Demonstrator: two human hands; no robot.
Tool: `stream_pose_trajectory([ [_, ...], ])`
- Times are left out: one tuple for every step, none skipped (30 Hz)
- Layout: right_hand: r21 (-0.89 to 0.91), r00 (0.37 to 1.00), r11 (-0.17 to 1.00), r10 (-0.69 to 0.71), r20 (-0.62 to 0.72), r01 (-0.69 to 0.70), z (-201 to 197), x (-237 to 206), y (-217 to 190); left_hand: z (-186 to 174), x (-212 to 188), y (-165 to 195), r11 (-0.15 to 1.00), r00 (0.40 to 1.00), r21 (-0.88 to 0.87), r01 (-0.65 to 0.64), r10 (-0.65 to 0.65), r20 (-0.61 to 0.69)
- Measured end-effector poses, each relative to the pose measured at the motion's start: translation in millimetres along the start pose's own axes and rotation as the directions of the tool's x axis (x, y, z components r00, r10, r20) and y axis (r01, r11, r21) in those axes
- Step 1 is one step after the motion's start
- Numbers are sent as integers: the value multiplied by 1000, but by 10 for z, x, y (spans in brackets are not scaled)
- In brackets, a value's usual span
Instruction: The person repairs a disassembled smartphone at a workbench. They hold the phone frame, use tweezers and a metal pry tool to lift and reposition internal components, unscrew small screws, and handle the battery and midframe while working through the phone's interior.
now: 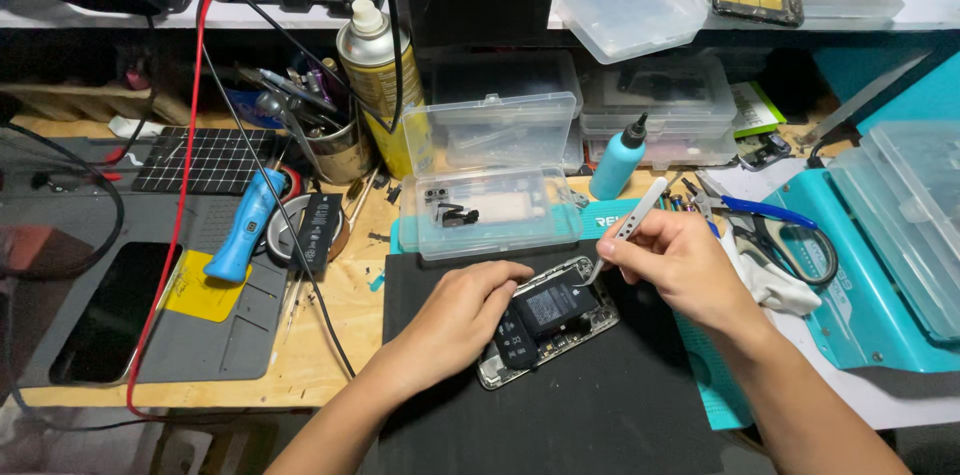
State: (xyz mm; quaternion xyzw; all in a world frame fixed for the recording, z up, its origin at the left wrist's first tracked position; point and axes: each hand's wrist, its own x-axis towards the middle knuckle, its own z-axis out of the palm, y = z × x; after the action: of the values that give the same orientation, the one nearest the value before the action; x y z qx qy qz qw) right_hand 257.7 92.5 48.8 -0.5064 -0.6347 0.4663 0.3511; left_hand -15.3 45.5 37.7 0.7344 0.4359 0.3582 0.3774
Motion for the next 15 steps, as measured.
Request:
stream_pose_trajectory([
  [16,1000,1000,-11,-6,11,16,-4,-48,-6,-13,1,1000,1000,-14,3,-3,1],
  [32,1000,999,-21,-13,21,30,-10,-97,-18,-30,1,1000,1000,-28,6,-6,2],
  [26,1000,999,-23,-20,24,37,-22,-147,-31,-49,2,999,1000,-43,10,-10,4],
  [21,999,999,-26,-27,27,37,-30,-195,-43,-65,4,998,1000,-64,15,-14,11],
  [16,999,999,-30,-32,30,43,-37,-241,-61,-84,6,996,1000,-84,20,-19,17],
  [16,999,999,-38,-38,38,55,-47,-283,-75,-99,9,994,999,-104,26,-24,23],
  [17,998,999,-45,-44,46,69,-59,-322,-81,-110,14,993,999,-119,27,-25,21],
  [16,997,998,-53,-50,54,76,-68,-358,-82,-112,19,991,999,-134,28,-26,19],
  [11,997,999,-48,-65,49,80,-77,-394,-88,-108,22,989,1000,-148,28,-26,15],
  [5,996,999,-44,-81,44,81,-89,-429,-98,-107,23,978,995,-188,89,-80,56],
  [-2,995,999,-39,-95,39,86,-92,-461,-108,-113,22,963,986,-225,151,-132,99],
  [-18,992,999,-49,-118,48,73,-79,-492,-114,-110,17,942,973,-259,213,-181,144],
  [-35,988,998,-60,-141,56,49,-63,-523,-117,-100,6,939,981,-293,182,-151,126],
  [-51,984,997,-70,-164,63,36,-44,-545,-118,-84,-10,934,987,-325,150,-121,108],
  [-60,978,993,-112,-178,102,17,-20,-564,-120,-65,-31,927,992,-356,118,-92,89],
])
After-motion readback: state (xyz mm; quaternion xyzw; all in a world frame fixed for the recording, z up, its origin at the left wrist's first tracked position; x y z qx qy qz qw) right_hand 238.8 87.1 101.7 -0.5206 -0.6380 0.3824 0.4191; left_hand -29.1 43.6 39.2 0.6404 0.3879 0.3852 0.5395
